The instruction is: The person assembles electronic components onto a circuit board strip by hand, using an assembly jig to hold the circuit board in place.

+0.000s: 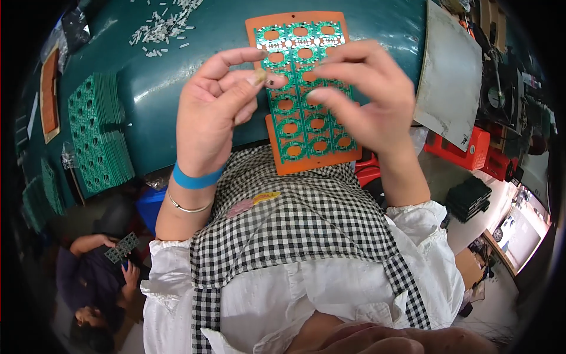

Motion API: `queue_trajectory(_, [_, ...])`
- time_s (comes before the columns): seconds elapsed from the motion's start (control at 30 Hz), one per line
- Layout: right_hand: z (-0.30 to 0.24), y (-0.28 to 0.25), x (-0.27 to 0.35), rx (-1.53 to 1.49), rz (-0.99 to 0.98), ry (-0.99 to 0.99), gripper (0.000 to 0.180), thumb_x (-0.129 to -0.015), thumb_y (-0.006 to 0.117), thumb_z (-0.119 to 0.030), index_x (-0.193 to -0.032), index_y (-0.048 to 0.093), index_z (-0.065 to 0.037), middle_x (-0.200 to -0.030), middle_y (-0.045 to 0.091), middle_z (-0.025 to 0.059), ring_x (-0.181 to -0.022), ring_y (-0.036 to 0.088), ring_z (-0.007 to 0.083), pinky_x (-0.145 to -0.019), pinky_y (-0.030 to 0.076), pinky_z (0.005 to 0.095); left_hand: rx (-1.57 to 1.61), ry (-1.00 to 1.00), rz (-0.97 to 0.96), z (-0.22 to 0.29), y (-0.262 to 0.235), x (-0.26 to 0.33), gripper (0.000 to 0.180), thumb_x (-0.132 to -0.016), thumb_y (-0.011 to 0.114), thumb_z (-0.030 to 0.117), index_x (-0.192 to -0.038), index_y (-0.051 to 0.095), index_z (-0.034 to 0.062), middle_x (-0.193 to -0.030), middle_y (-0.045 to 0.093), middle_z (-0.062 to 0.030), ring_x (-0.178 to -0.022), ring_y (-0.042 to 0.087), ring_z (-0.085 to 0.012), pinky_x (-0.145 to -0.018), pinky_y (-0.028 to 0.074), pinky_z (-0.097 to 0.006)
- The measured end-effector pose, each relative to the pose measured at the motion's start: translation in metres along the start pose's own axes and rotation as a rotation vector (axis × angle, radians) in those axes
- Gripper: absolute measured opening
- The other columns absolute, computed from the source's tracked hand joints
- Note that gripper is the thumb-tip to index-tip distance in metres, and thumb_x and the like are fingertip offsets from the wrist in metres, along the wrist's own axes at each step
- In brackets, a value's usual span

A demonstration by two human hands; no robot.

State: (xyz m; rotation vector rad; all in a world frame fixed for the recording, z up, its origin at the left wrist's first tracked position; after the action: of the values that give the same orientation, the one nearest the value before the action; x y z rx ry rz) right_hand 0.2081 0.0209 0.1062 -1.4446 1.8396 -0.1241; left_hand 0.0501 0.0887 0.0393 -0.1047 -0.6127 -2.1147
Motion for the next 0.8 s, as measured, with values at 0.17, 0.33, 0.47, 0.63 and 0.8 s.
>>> queue_trajectory(0.17, [-0.025, 0.018, -0.001, 0.029, 0.034, -0.265, 0.02, -0.061, 0.076, -0.002, -0.079, 0.068, -0.005, -0.082, 0.062, 0.0055, -0.071, 0.06, 0.0212, -0.062, 0.048, 0.0308, 0.085, -0.031, -0.015, -0.011, 0.017, 0.012, 0.024, -0.09, 0.06, 0.004, -0.114, 0.057, 0.0002, -0.086, 0.067, -0.0011, -0.062, 0.046, 0.0017, -0.051, 0.033, -0.014])
queue_trajectory(0.33, [-0.016, 0.017, 0.001, -0.089, -0.012, -0.111, 0.015, -0.066, 0.072, 0.002, -0.079, 0.066, -0.003, -0.084, 0.063, 0.0073, -0.074, 0.061, 0.021, -0.065, 0.049, 0.0298, 0.083, 0.035, -0.025, -0.016, 0.019, 0.014, 0.025, -0.09, 0.06, 0.005, -0.114, 0.057, -0.0019, -0.089, 0.067, -0.0027, -0.073, 0.054, -0.0006, -0.061, 0.042, -0.015])
queue_trajectory(0.47, [0.034, 0.006, 0.018, -0.39, -0.023, 0.308, 0.006, -0.083, 0.06, 0.004, -0.089, 0.06, 0.004, -0.095, 0.061, 0.0083, -0.087, 0.059, 0.0139, -0.075, 0.049, 0.0252, -0.875, 0.389, 0.183, 0.029, -0.011, -0.001, 0.012, -0.08, 0.069, 0.01, -0.091, 0.069, 0.0054, -0.082, 0.064, -0.0039, -0.065, 0.057, -0.011, -0.056, 0.044, -0.024])
queue_trajectory(0.63, [0.057, -0.007, 0.033, -0.097, -0.143, 0.389, 0.005, -0.081, 0.06, 0.004, -0.086, 0.058, 0.002, -0.093, 0.061, 0.009, -0.086, 0.06, 0.0185, -0.075, 0.048, 0.0277, -1.442, 0.579, 0.537, 0.06, -0.095, -0.035, 0.014, -0.077, 0.071, 0.019, -0.088, 0.069, 0.0103, -0.086, 0.063, -0.0078, -0.077, 0.062, -0.0258, -0.068, 0.05, -0.035])
queue_trajectory(0.8, [0.047, -0.011, 0.035, 0.157, -0.178, 0.241, 0.007, -0.076, 0.062, 0.003, -0.081, 0.057, 0.001, -0.094, 0.06, 0.0107, -0.088, 0.059, 0.028, -0.075, 0.048, 0.0343, -1.492, 0.51, 0.469, 0.056, -0.103, -0.049, 0.013, -0.08, 0.069, 0.02, -0.083, 0.066, 0.0077, -0.081, 0.062, -0.0069, -0.074, 0.062, -0.0252, -0.065, 0.049, -0.035])
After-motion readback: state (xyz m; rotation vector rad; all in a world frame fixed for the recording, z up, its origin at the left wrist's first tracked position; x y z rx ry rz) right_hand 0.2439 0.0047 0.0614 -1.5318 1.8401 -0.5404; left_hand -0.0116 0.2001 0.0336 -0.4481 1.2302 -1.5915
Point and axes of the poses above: each hand's wrist, its own x-axis away from the middle knuckle, its own y-axis out of the palm, z = x × y, the point moved 8 cm from there along -x, towards the middle knuckle
